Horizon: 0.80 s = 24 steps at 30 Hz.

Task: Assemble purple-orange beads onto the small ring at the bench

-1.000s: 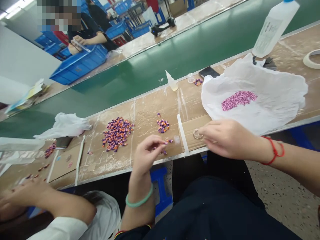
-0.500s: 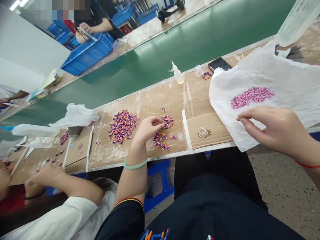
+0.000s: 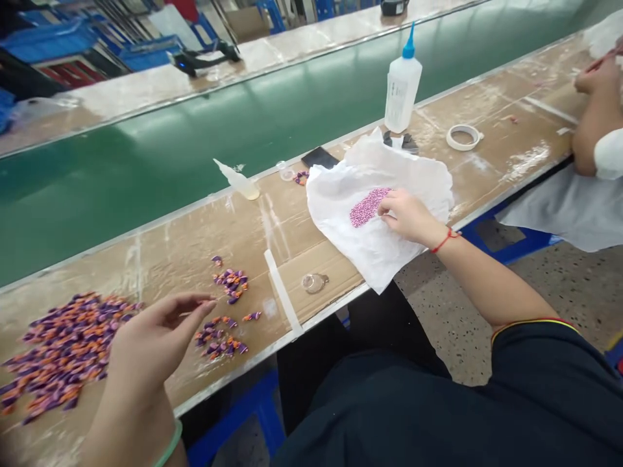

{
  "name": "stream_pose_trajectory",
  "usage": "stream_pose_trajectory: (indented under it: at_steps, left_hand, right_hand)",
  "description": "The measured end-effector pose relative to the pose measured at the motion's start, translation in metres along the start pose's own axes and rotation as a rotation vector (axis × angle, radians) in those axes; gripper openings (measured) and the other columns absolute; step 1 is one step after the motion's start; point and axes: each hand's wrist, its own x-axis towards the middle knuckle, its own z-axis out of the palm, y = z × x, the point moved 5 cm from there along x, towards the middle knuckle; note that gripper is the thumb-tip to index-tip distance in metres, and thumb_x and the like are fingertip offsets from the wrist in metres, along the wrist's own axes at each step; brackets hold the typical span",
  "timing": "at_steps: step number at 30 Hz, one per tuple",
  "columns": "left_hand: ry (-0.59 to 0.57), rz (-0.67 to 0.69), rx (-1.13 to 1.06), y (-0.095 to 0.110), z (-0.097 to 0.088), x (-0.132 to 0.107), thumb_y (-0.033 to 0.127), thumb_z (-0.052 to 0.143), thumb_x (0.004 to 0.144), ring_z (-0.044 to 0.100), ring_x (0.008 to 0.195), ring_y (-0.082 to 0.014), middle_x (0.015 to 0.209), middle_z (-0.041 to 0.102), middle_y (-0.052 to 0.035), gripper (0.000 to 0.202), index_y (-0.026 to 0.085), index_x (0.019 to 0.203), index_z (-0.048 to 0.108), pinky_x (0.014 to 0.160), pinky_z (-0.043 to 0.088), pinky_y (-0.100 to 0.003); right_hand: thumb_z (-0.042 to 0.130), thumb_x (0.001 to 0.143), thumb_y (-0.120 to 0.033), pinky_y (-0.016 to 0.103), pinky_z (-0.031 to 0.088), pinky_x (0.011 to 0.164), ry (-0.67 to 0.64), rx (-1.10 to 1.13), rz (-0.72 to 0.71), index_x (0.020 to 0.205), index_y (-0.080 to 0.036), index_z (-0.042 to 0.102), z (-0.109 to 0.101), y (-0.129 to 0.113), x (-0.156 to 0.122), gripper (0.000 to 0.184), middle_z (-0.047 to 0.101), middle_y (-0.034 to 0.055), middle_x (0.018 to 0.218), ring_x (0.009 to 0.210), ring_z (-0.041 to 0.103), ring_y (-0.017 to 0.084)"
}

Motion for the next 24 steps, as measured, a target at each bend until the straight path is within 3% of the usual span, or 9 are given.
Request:
stream_pose_trajectory:
  at_steps: [6,11,17,24]
  left_hand:
    - [0.018,0.176,0.077,0.026,-0.001,-0.018,0.039,0.07,0.079,0.067,0.059,-0.0177,0.066,0.071,0.0008,0.016,0.024,0.075,0.068,0.054,0.048,-0.024]
    - [-0.036,0.15,-0.065,0.04,0.003,-0.031,0.034,0.069,0.081,0.062,0.052,-0.0141,0.061,0.067,0.0025,0.015,0.023,0.073,0.066,0.051,0.046,-0.022]
    - [-0.044,0.106,-0.293,0.051,0.014,-0.045,0.024,0.069,0.081,0.063,0.055,-0.0133,0.069,0.068,0.0015,0.008,0.022,0.074,0.066,0.053,0.05,-0.022]
    - [-0.036,0.161,-0.535,0.067,0.03,-0.044,0.022,0.07,0.082,0.065,0.065,-0.0166,0.073,0.07,-0.0023,0.005,0.023,0.079,0.074,0.058,0.052,-0.026]
  right_hand:
    - [0.056,0.08,-0.011,0.039,0.045,0.087,-0.037,-0.007,0.021,0.075,-0.016,0.064,0.015,0.007,0.019,0.01,0.067,0.0084,0.086,0.088,0.058,0.022]
    - [0.06,0.079,-0.015,0.038,0.044,0.084,-0.069,-0.005,0.035,0.071,-0.016,0.06,0.022,0.011,0.025,0.009,0.064,0.0084,0.081,0.085,0.056,0.023]
    - [0.054,0.082,-0.013,0.041,0.042,0.085,-0.095,-0.038,-0.007,0.069,-0.017,0.054,0.028,0.007,0.024,0.013,0.059,0.0112,0.083,0.085,0.051,0.024]
    - [0.05,0.084,-0.014,0.043,0.041,0.082,-0.032,0.0,-0.047,0.074,-0.02,0.049,0.015,0.003,0.012,0.012,0.057,0.0111,0.083,0.087,0.049,0.026]
